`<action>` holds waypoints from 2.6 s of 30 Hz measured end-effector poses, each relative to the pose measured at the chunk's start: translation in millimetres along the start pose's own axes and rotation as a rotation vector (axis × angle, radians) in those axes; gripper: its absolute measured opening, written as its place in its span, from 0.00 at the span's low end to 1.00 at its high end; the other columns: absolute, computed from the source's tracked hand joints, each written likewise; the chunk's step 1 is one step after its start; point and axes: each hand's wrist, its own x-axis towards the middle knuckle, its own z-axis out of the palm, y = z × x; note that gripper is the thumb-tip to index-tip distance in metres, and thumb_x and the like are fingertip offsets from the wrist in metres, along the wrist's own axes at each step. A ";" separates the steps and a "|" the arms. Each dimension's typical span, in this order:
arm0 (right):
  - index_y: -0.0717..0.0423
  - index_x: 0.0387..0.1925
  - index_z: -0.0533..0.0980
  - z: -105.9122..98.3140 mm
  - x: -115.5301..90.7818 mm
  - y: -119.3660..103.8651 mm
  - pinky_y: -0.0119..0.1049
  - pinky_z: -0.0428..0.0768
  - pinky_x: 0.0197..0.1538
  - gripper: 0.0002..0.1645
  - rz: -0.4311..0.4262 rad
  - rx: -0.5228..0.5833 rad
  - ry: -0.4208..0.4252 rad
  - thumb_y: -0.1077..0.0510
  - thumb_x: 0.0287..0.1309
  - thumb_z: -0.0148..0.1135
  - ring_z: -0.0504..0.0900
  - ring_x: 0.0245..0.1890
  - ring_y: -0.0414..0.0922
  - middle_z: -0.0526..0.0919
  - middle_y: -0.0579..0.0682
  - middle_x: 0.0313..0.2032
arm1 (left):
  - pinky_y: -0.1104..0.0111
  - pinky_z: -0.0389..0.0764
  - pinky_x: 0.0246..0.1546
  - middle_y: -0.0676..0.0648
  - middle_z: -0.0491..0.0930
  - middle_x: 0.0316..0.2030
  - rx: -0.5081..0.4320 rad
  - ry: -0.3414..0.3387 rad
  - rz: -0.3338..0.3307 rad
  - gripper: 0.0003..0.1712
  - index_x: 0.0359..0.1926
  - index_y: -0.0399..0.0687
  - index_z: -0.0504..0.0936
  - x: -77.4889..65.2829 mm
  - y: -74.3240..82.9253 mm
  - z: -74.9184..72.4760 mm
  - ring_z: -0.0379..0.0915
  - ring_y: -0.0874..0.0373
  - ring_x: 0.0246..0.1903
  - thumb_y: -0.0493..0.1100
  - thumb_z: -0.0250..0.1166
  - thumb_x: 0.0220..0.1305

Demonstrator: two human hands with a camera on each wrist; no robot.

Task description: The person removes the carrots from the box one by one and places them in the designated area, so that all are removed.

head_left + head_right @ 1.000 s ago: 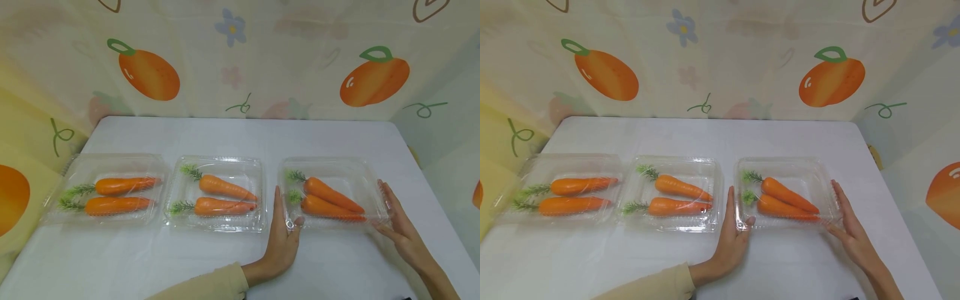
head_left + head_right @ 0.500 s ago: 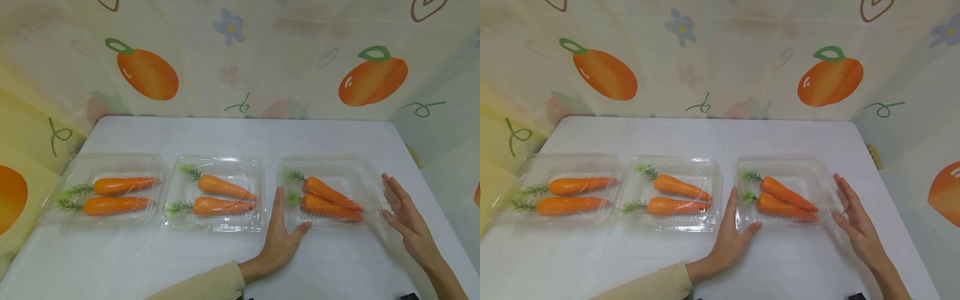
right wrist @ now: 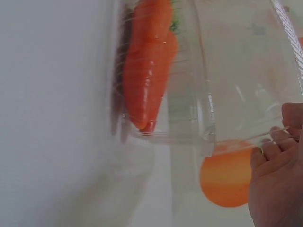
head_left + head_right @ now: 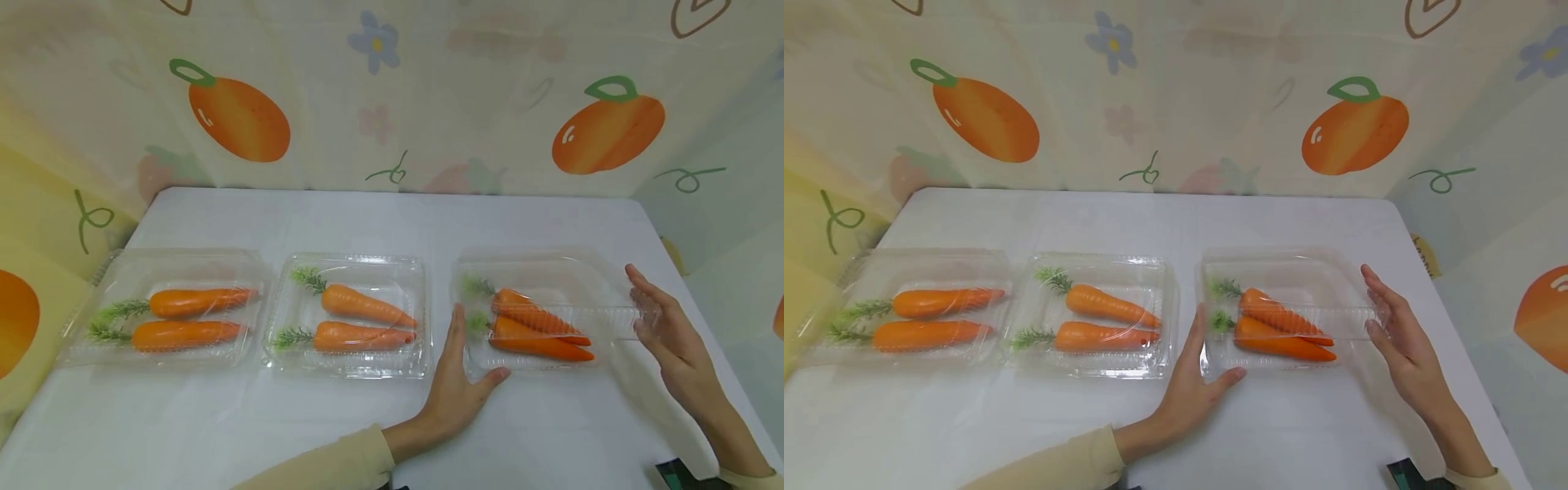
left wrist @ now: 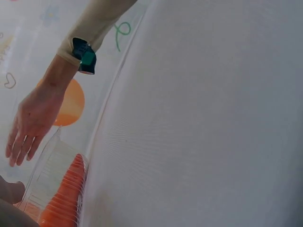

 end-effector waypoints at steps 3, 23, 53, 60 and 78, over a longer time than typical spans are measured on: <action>0.76 0.68 0.56 -1.1 3.9 -4.0 0.25 0.56 0.71 0.33 0.011 -0.067 0.009 0.83 0.60 0.37 0.59 0.70 0.47 0.55 0.64 0.73 | 0.54 0.46 0.74 0.49 0.40 0.77 -0.007 -0.001 -0.013 0.59 0.78 0.47 0.39 -1.1 0.0 0.4 0.39 0.54 0.75 0.46 0.71 0.59; 0.77 0.63 0.59 -11.5 35.3 -15.5 0.24 0.64 0.66 0.25 0.032 -0.417 0.051 0.80 0.64 0.41 0.66 0.67 0.43 0.70 0.59 0.66 | 0.54 0.45 0.74 0.50 0.39 0.77 0.007 -0.022 -0.027 0.59 0.78 0.49 0.36 1.4 2.3 0.4 0.38 0.56 0.75 0.41 0.69 0.60; 0.63 0.69 0.61 -22.4 85.4 -9.4 0.16 0.68 0.58 0.29 0.081 -0.442 0.070 0.74 0.68 0.46 0.73 0.56 0.32 0.71 0.40 0.59 | 0.57 0.44 0.74 0.56 0.38 0.77 -0.049 -0.005 -0.064 0.68 0.78 0.53 0.36 11.0 3.8 -1.4 0.38 0.62 0.75 0.45 0.77 0.51; 0.61 0.70 0.61 -23.3 95.6 -0.1 0.15 0.69 0.57 0.31 0.037 -0.464 0.068 0.75 0.67 0.48 0.74 0.56 0.30 0.75 0.39 0.59 | 0.56 0.44 0.74 0.55 0.38 0.77 -0.042 -0.011 -0.063 0.67 0.78 0.52 0.36 10.6 2.2 -1.6 0.39 0.60 0.75 0.45 0.77 0.52; 0.58 0.72 0.59 -27.0 111.7 14.9 0.17 0.74 0.52 0.38 0.089 -0.331 0.021 0.79 0.62 0.49 0.75 0.58 0.33 0.74 0.48 0.63 | 0.54 0.46 0.74 0.58 0.38 0.77 -0.015 0.004 -0.085 0.68 0.79 0.56 0.35 7.9 2.8 -2.7 0.40 0.60 0.75 0.47 0.77 0.52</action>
